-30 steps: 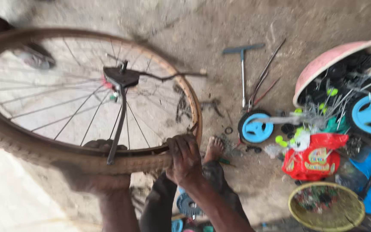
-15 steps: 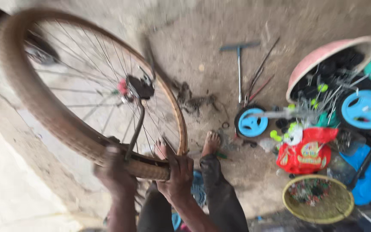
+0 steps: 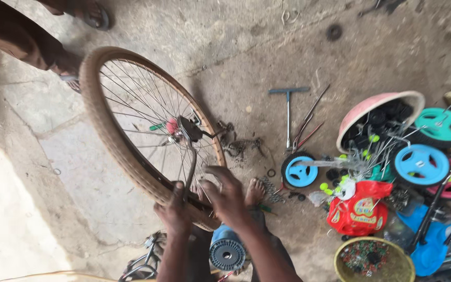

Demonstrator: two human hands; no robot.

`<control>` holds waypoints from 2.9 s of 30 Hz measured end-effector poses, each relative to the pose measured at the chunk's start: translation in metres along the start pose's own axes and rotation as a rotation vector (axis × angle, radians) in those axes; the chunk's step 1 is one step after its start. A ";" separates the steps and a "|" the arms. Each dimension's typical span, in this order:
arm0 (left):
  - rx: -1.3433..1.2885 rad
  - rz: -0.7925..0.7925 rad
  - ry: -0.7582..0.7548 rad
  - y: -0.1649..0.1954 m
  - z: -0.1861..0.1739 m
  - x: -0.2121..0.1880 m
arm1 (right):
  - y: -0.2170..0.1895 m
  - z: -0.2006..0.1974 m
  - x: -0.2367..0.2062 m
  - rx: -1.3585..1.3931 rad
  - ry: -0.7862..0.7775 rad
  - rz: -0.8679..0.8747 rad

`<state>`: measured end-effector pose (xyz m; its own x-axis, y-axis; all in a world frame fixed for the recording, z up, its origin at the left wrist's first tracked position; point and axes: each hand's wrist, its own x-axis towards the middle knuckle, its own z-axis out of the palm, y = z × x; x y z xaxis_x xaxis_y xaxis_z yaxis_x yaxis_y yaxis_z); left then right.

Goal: The person uses a hammer and pliers to adjust the hub and spokes of a bicycle wheel. They repeatedly strike the hub area and manipulate the spokes while sitting on the floor.

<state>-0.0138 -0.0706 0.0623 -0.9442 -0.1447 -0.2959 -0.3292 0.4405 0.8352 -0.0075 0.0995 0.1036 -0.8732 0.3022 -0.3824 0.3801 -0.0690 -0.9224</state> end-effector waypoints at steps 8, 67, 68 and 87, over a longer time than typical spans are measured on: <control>-0.280 -0.250 0.022 0.003 -0.024 0.042 | -0.042 0.079 0.008 -0.176 0.008 -0.395; -0.426 -0.396 -0.056 0.089 0.013 0.072 | -0.006 0.019 0.063 -0.313 -0.252 -0.002; -0.438 -0.406 -0.040 0.091 0.013 0.071 | -0.009 0.014 0.066 -0.424 -0.278 -0.133; -0.379 -0.312 0.079 0.150 0.040 0.138 | -0.002 0.024 0.126 -0.158 -0.113 -0.458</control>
<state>-0.1930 0.0114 0.1282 -0.7933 -0.2918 -0.5344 -0.5624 0.0150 0.8267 -0.1251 0.1149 0.0559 -0.9856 0.1623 0.0483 -0.0161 0.1945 -0.9808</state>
